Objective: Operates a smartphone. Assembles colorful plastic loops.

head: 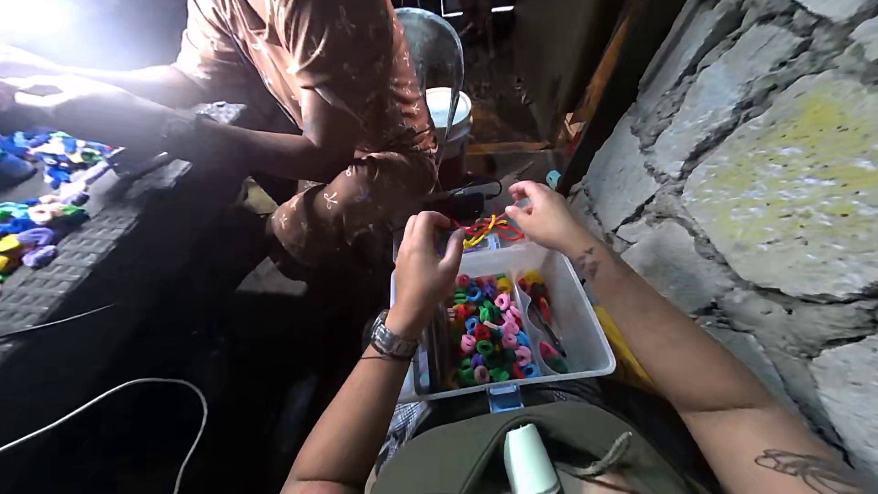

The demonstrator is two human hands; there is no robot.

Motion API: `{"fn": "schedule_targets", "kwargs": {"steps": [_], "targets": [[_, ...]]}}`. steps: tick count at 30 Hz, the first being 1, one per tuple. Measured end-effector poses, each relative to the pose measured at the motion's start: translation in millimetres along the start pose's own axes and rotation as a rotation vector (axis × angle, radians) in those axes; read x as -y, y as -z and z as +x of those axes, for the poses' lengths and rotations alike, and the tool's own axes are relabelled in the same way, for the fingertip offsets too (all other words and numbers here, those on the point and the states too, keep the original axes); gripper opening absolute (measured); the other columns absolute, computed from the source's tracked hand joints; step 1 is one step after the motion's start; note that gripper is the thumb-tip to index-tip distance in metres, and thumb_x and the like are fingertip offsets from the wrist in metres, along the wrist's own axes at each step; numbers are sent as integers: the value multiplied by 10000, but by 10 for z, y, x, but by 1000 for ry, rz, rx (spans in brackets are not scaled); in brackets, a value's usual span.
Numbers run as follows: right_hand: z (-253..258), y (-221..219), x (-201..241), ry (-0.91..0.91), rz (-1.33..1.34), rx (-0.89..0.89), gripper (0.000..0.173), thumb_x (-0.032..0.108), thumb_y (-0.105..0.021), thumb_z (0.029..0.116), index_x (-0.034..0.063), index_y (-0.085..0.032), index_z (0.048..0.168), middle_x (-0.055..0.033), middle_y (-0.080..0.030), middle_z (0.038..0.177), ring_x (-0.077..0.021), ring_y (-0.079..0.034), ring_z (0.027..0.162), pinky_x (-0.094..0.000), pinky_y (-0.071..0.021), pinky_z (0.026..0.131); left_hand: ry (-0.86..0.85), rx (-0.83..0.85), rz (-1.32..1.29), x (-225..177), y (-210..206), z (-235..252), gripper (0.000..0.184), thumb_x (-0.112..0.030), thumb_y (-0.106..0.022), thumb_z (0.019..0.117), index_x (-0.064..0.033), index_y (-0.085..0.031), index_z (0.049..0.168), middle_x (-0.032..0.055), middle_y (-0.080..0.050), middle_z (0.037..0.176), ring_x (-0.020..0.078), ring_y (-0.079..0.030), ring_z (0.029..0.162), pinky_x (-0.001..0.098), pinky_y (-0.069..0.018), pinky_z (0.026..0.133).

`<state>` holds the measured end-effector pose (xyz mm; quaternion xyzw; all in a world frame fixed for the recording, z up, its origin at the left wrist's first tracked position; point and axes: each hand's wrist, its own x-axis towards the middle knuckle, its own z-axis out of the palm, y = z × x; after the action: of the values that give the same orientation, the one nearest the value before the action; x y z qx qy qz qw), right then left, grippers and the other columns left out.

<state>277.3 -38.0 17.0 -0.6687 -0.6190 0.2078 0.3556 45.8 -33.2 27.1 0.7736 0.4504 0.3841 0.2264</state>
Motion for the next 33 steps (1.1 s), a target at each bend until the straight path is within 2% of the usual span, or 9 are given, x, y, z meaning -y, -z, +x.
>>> {"fn": "schedule_targets", "kwargs": {"steps": [2,4,7,11,16,19,23,29,33], "targets": [[-226,-24,187,192,-58,93,172,121,-624,1003,2,-718,1084,-178,-701,1025,-291,-687,892,-494,-566,810,-4,13,-82,1,-1,13,215,-202,-591,1006,-19,-646,1106,112,-609,976,185,-595,812,366,-518,723],[-388,-80,345,221,-188,337,195,194,-614,1013,57,-750,985,-116,-711,897,-260,-684,846,-502,-550,784,-19,41,-139,3,-12,2,196,-183,-565,1019,-15,-644,1084,102,-601,973,162,-589,801,340,-517,718],[-477,-194,378,71,-481,651,344,332,-582,1022,22,-719,1083,-230,-696,1018,-430,-672,991,-656,-512,830,-100,125,-218,3,-97,-23,190,-141,-576,1004,17,-674,1046,116,-657,971,154,-638,831,341,-558,762],[-484,-388,272,147,-616,733,355,315,-592,1015,-12,-689,1115,-250,-687,1126,-445,-656,1085,-641,-502,886,-380,329,-178,-38,-121,-63,196,-99,-572,989,40,-699,1045,139,-696,940,196,-680,846,364,-575,804],[-519,-373,354,120,-570,691,390,280,-574,1004,-41,-655,1211,-289,-661,1207,-469,-624,1154,-644,-459,958,-459,421,-167,-44,-111,-73,152,-76,-612,970,39,-692,1029,163,-681,926,252,-675,825,415,-571,771],[-428,-276,282,8,-494,654,304,334,-654,962,51,-731,1045,-191,-716,1044,-386,-678,1028,-619,-509,878,-318,447,-90,-47,-106,-40,197,-124,-594,992,28,-689,1073,188,-664,1027,286,-666,910,442,-558,825],[-541,-215,67,259,-126,303,179,146,-644,911,31,-772,962,-144,-733,951,-296,-707,862,-525,-564,791,-91,611,32,-36,-114,-16,316,-231,-529,1058,1,-621,1253,214,-624,1238,340,-655,1072,519,-531,938],[-682,-228,42,120,380,20,168,165,-571,929,46,-668,998,-3,-662,838,-58,-624,643,-255,-561,602,-125,620,-258,-78,-103,-33,303,-119,-524,1050,84,-552,1273,220,-678,1074,271,-693,915,440,-568,856],[-710,-249,80,160,744,123,154,84,-534,952,121,-595,1088,60,-691,910,-53,-672,685,-247,-605,648,-119,471,-394,-92,-64,-37,242,-124,-570,1032,83,-603,1154,161,-668,961,168,-662,815,327,-562,783]]}}
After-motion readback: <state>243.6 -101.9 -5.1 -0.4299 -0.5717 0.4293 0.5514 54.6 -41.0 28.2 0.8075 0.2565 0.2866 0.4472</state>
